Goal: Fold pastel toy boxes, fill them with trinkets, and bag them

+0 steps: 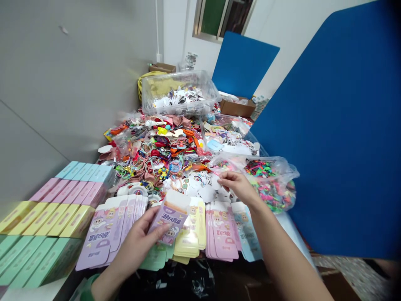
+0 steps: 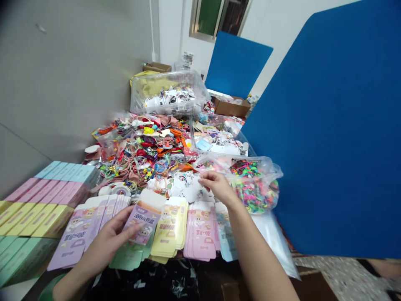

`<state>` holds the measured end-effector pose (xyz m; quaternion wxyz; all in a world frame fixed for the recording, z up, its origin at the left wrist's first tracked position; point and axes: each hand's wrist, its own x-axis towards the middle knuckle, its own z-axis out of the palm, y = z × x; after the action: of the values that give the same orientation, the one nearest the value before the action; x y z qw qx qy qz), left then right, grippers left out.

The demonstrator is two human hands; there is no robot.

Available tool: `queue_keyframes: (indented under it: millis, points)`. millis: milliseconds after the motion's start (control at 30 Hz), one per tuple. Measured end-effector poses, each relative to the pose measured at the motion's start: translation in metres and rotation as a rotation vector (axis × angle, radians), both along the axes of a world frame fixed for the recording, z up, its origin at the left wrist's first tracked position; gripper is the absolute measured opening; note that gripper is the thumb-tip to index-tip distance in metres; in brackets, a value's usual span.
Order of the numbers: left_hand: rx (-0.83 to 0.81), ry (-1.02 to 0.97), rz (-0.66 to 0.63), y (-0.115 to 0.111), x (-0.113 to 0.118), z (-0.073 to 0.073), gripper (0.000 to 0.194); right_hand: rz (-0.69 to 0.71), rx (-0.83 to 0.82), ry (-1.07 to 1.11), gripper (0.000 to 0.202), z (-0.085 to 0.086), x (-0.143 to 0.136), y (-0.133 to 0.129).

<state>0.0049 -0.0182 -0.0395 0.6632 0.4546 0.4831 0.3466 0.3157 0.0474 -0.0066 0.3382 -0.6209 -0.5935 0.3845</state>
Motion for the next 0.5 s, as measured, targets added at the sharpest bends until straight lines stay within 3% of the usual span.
queue_keyframes:
  millis: [200, 333, 500]
  points:
    - [0.105, -0.003, -0.06, -0.001, 0.015, -0.001, 0.044, 0.088, 0.075, 0.333, 0.021, 0.024, -0.049, -0.028]
    - [0.169, -0.014, -0.079, -0.001, 0.024, 0.001, 0.04, 0.249, 0.156, 0.107, 0.014, 0.036, -0.07, -0.035]
    - [0.19, -0.035, -0.081, -0.002, 0.028, 0.0, 0.04, 0.311, 0.194, -0.102, 0.015, 0.037, -0.081, -0.039]
